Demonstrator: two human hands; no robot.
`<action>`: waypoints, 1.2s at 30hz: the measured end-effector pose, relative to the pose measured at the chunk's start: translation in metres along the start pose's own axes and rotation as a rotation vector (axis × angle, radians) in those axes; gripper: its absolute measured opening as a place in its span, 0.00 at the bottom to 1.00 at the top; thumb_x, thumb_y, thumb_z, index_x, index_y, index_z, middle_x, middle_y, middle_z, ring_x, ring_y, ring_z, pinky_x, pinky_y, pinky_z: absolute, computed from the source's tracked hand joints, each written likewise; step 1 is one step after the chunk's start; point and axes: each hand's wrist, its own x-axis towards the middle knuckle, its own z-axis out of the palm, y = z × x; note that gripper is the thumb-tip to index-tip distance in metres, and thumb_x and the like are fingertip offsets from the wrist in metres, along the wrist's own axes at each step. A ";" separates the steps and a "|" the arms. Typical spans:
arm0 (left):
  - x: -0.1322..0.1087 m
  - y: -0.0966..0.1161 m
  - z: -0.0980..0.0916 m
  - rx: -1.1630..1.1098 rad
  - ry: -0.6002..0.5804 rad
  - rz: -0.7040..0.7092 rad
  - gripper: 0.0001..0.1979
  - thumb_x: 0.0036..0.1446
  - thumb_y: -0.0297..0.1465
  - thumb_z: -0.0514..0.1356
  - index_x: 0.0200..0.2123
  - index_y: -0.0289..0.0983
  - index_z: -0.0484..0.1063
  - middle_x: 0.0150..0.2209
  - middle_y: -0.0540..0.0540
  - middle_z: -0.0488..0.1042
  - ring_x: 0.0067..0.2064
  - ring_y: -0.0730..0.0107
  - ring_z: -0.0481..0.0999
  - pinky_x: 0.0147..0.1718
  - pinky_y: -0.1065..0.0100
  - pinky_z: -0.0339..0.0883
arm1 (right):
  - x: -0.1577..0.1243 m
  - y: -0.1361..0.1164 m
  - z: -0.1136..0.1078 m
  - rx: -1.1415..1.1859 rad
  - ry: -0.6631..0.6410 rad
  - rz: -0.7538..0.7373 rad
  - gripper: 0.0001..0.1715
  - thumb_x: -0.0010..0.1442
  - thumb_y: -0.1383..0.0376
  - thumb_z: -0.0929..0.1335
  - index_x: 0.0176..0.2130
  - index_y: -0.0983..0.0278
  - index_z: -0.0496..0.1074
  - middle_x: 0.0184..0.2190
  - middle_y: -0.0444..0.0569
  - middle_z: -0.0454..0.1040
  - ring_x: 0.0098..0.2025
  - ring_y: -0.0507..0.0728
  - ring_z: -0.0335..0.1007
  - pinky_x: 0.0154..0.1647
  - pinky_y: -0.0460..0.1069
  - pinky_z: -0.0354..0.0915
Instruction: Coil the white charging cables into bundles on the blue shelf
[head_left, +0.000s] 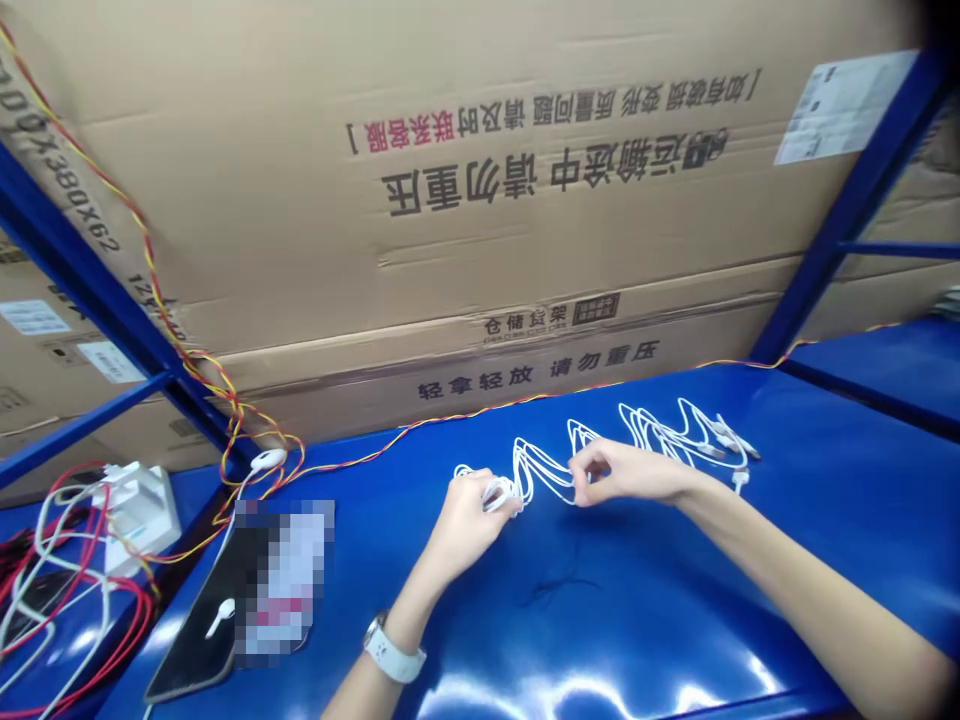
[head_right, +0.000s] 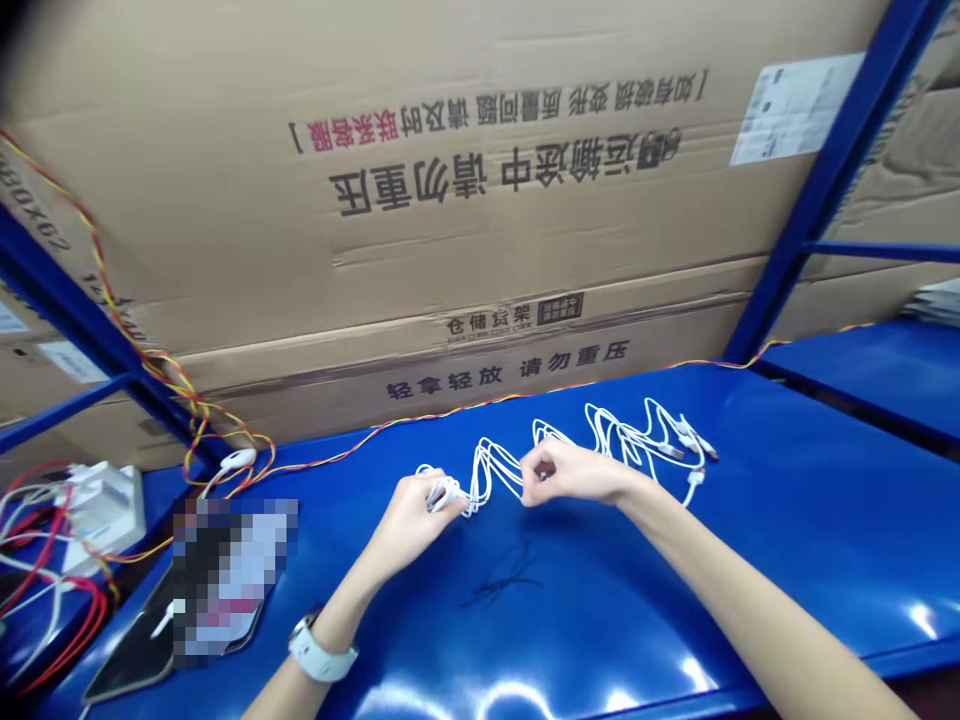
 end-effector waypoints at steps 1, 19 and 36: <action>-0.001 0.001 0.001 0.002 -0.010 0.005 0.16 0.52 0.33 0.57 0.17 0.35 0.56 0.20 0.53 0.59 0.24 0.77 0.58 0.26 0.71 0.48 | 0.000 0.001 0.000 -0.032 -0.011 -0.003 0.09 0.47 0.61 0.71 0.24 0.65 0.73 0.25 0.46 0.74 0.30 0.53 0.66 0.34 0.48 0.60; -0.012 -0.001 -0.002 -0.117 -0.578 -0.108 0.12 0.42 0.36 0.66 0.20 0.35 0.69 0.18 0.54 0.63 0.23 0.77 0.62 0.22 0.73 0.51 | 0.004 0.015 0.017 -0.144 -0.345 0.097 0.06 0.44 0.67 0.69 0.26 0.68 0.76 0.15 0.42 0.70 0.19 0.49 0.66 0.27 0.44 0.62; 0.002 -0.002 -0.005 -1.485 -0.072 -0.506 0.16 0.58 0.35 0.56 0.47 0.34 0.62 0.41 0.36 0.74 0.39 0.58 0.77 0.37 0.63 0.70 | 0.007 -0.014 0.040 -0.395 0.125 -0.193 0.22 0.61 0.54 0.62 0.24 0.65 0.70 0.20 0.45 0.71 0.24 0.51 0.64 0.28 0.46 0.57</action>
